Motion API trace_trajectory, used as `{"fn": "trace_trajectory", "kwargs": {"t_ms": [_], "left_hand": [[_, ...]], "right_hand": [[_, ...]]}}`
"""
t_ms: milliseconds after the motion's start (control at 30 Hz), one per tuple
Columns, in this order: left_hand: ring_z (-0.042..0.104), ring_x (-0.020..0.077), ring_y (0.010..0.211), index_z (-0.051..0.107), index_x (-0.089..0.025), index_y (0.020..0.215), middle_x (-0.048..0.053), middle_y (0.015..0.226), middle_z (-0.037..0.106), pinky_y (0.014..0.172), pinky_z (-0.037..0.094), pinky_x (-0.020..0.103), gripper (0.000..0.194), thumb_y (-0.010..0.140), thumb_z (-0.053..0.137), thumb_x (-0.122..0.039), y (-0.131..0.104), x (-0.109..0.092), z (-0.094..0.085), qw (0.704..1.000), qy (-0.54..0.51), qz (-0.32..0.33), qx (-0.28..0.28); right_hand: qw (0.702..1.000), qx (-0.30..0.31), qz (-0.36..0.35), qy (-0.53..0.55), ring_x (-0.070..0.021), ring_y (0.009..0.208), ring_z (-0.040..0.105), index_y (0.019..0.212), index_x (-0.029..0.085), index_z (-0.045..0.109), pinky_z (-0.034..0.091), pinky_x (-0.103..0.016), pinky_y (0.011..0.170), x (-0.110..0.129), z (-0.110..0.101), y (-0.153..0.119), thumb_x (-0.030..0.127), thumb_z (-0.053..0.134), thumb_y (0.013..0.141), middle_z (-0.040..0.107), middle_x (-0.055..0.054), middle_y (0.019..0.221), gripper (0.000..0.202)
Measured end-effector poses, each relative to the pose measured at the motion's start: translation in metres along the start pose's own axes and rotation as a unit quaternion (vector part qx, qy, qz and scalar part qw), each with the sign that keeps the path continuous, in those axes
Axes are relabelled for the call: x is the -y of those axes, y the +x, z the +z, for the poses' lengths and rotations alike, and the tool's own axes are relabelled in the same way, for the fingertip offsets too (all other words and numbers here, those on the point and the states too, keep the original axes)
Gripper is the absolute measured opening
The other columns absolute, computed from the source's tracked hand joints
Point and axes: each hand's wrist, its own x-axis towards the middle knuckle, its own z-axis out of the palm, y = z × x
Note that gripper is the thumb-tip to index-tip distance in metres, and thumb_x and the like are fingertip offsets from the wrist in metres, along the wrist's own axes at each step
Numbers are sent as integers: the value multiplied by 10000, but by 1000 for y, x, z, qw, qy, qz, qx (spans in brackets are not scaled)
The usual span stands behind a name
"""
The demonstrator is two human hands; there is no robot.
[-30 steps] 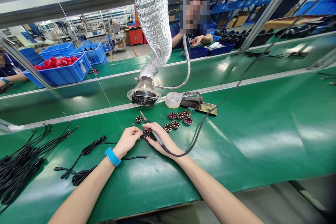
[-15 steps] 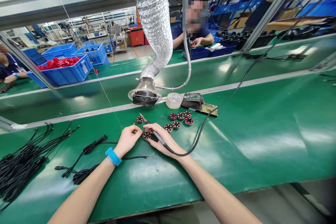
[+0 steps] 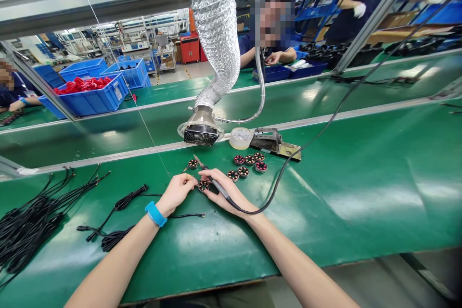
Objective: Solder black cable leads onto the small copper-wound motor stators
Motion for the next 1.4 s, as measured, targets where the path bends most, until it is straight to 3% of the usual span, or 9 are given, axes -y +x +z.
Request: {"fn": "trace_trajectory", "kwargs": {"t_ms": [133, 267, 400, 567, 800, 967, 1167, 1267, 1400], "left_hand": [[377, 104, 534, 658, -155, 791, -43, 608, 502, 546, 284, 250, 262, 826, 577, -401, -6, -7, -6, 999, 11, -11, -31], [420, 119, 564, 653, -163, 740, -38, 604, 508, 540, 286, 252, 353, 777, 678, -512, -13, -6, -3, 990, 139, 26, 0], [476, 131, 587, 660, -178, 806, -43, 625, 541, 562, 322, 250, 315, 729, 749, -470, -19, -2, 9, 974, 216, 67, -1], [505, 144, 612, 666, -168, 733, 8, 682, 633, 601, 356, 265, 282, 854, 573, -406, -16, 3, 11, 980, 182, 80, 7], [560, 169, 642, 707, -162, 673, 25, 623, 649, 671, 426, 285, 223, 719, 644, -371, -8, -3, 12, 1000, -11, -2, -4], [375, 85, 481, 719, -138, 701, 14, 611, 622, 481, 254, 245, 277, 677, 692, -412, -13, -8, 12, 993, -92, -66, -37], [245, 50, 416, 712, -122, 775, -22, 573, 554, 432, 114, 245, 382, 717, 692, -499, -13, -7, 5, 990, -88, -104, -40], [240, 54, 415, 678, -135, 697, -32, 535, 525, 440, 131, 253, 432, 744, 691, -564, -14, -10, 8, 993, -62, -101, -25], [338, 77, 455, 638, -152, 617, -34, 505, 519, 487, 233, 253, 365, 730, 736, -486, -15, -11, 12, 995, -41, -84, -34]], "right_hand": [[1000, -5, 4, 0, -184, 1005, 619, 1308, 292, 574, 501, -339, 934, -2, -1, 0, 70, 627, 852, 602, -25, 1075, 510], [1000, -23, 7, -6, -183, 1004, 616, 1296, 291, 577, 501, -344, 936, -4, -2, 0, 66, 636, 848, 596, -24, 1067, 505], [1000, -25, 5, -9, -189, 1022, 610, 1306, 291, 572, 504, -353, 940, -7, -3, 0, 75, 639, 856, 588, -31, 1079, 503], [1000, -28, -6, -12, -192, 1023, 611, 1311, 285, 566, 508, -353, 938, -9, -2, 0, 94, 644, 865, 592, -35, 1082, 491], [1000, -23, -4, -18, -194, 1004, 612, 1288, 276, 577, 514, -355, 917, -7, -2, 1, 126, 652, 874, 592, -38, 1067, 447], [1000, -25, -2, -16, -193, 1003, 610, 1285, 271, 578, 511, -356, 919, -9, 0, 1, 139, 645, 880, 589, -38, 1061, 430], [999, -33, -7, -16, -192, 987, 611, 1281, 263, 573, 514, -368, 932, -9, 2, 1, 124, 627, 877, 596, -39, 1055, 431], [999, -39, -10, -15, -193, 990, 617, 1291, 269, 565, 523, -368, 928, -11, 3, 1, 119, 633, 869, 596, -39, 1062, 452], [999, -39, -9, -14, -196, 999, 619, 1304, 276, 560, 530, -367, 915, -12, 4, 1, 121, 636, 871, 594, -43, 1071, 466]]}}
